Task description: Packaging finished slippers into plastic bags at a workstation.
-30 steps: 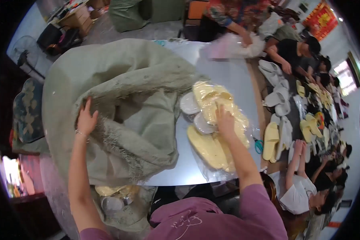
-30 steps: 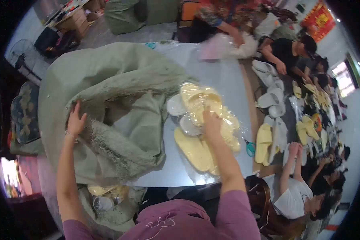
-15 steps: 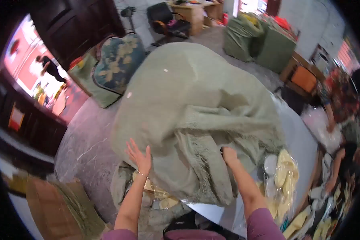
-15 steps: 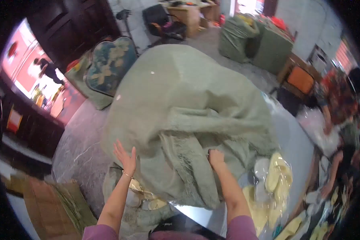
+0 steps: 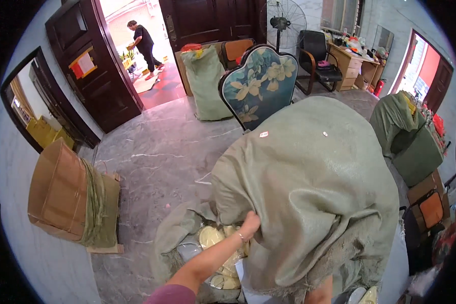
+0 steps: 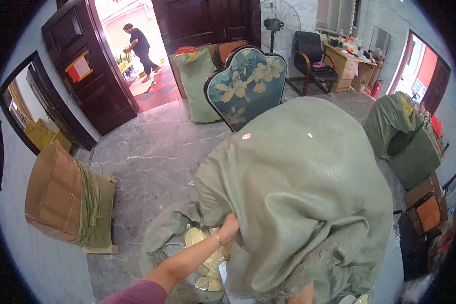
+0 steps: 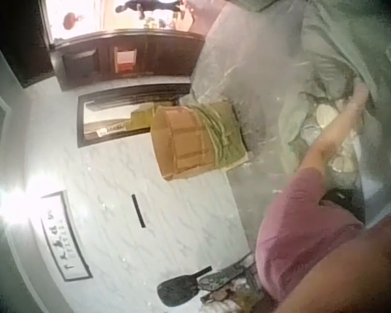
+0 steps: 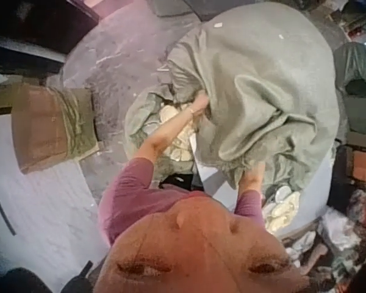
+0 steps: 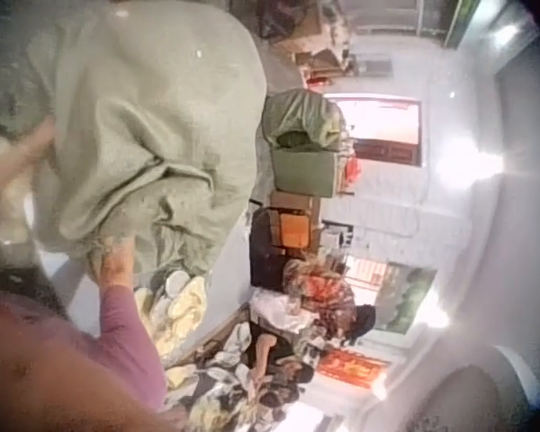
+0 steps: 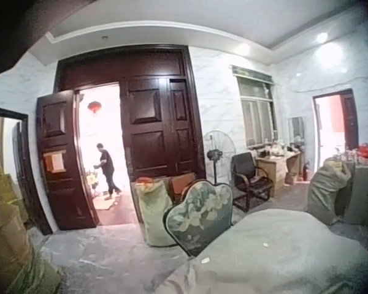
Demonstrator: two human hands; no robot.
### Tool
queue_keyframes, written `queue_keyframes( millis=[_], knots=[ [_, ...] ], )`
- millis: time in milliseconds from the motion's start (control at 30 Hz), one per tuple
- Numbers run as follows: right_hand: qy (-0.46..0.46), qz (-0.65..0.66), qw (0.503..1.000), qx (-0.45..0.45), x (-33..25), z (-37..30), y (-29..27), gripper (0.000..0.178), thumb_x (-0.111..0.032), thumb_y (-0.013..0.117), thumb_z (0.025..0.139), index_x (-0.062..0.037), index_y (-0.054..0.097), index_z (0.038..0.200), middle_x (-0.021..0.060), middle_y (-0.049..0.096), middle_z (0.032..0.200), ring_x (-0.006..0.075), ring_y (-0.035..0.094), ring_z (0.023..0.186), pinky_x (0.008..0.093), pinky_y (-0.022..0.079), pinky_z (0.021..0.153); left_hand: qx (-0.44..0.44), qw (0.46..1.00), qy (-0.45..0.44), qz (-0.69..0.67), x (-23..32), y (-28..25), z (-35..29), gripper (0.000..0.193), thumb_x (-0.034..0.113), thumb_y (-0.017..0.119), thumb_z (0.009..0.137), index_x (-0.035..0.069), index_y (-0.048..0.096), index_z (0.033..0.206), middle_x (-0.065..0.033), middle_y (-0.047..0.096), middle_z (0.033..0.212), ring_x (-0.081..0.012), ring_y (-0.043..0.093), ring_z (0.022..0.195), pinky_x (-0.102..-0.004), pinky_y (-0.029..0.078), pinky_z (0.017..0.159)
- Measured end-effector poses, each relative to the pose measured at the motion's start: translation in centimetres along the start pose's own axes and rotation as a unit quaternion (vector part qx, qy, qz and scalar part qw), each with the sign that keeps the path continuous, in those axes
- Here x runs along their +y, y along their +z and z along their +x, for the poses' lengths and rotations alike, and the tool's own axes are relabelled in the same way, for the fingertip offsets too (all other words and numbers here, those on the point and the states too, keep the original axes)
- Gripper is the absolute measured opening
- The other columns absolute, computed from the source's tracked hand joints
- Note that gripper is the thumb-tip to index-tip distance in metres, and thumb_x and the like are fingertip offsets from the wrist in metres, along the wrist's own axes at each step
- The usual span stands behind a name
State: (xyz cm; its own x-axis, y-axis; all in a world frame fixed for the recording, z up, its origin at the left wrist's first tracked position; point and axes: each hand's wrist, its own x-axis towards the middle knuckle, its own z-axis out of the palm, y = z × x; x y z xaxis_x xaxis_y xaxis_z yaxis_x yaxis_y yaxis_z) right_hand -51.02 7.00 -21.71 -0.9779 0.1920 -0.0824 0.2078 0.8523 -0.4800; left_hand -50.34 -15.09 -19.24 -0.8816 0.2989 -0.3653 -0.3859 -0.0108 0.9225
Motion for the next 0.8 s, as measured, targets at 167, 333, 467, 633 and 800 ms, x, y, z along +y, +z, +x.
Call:
queue_keyframes(
  millis=[167, 333, 467, 633, 800],
  knots=[
    [0.0, 0.028, 1.0, 0.001, 0.3, 1.8, -0.8, 0.032, -0.024, 0.061, 0.078, -0.0049, 0.061, 0.105, 0.0122, 0.065, 0.098, 0.0276, 0.061, 0.093, 0.0412, 0.046, 0.082, -0.028, 0.997, 0.017, 0.071, 2.1, 0.3, -0.5, 0.029, 0.015, 0.046, 0.085, -0.011, 0.057, 0.094, -0.0147, 0.063, 0.088, -0.0206, 0.056, 0.085, -0.0347, 0.044, 0.076],
    [-0.022, 0.076, 0.997, -0.001, -2.9, 4.4, 0.0, 0.033, -0.025, 0.061, 0.079, -0.005, 0.061, 0.105, 0.0122, 0.064, 0.099, 0.0271, 0.061, 0.094, 0.041, 0.046, 0.082, 0.011, 0.996, -0.083, 0.043, 2.0, -1.9, -1.8, 0.035, 0.018, 0.044, 0.087, -0.011, 0.052, 0.104, -0.0166, 0.059, 0.098, -0.0205, 0.054, 0.09, -0.033, 0.042, 0.08],
    [-0.065, 0.118, 0.991, -0.016, -8.1, 6.4, 1.2, 0.034, -0.026, 0.062, 0.079, -0.005, 0.06, 0.106, 0.0121, 0.064, 0.1, 0.0267, 0.06, 0.094, 0.0409, 0.046, 0.082, 0.049, 0.986, -0.147, 0.06, 3.2, -2.1, -3.2, 0.052, 0.037, 0.045, 0.092, -0.012, 0.047, 0.11, -0.017, 0.055, 0.109, -0.023, 0.049, 0.102, -0.0334, 0.038, 0.088],
    [-0.071, 0.151, 0.986, -0.005, -10.4, 7.8, -0.3, 0.035, -0.027, 0.062, 0.079, -0.0051, 0.06, 0.107, 0.0121, 0.064, 0.1, 0.0261, 0.06, 0.094, 0.0408, 0.046, 0.082, 0.05, 0.996, -0.051, 0.045, 2.3, -1.9, -3.2, 0.054, 0.042, 0.046, 0.091, -0.011, 0.053, 0.095, -0.0138, 0.057, 0.086, -0.0198, 0.049, 0.082, -0.0371, 0.04, 0.076],
    [0.012, 0.158, 0.985, 0.067, -3.3, 5.1, -7.1, 0.036, -0.028, 0.062, 0.079, -0.0052, 0.06, 0.107, 0.012, 0.064, 0.101, 0.0256, 0.06, 0.095, 0.0406, 0.046, 0.082, 0.052, 0.987, -0.129, 0.075, -0.2, -3.1, -2.3, 0.052, 0.04, 0.048, 0.09, -0.01, 0.049, 0.106, -0.0172, 0.056, 0.1, -0.022, 0.051, 0.092, -0.0362, 0.042, 0.08]
  ],
)
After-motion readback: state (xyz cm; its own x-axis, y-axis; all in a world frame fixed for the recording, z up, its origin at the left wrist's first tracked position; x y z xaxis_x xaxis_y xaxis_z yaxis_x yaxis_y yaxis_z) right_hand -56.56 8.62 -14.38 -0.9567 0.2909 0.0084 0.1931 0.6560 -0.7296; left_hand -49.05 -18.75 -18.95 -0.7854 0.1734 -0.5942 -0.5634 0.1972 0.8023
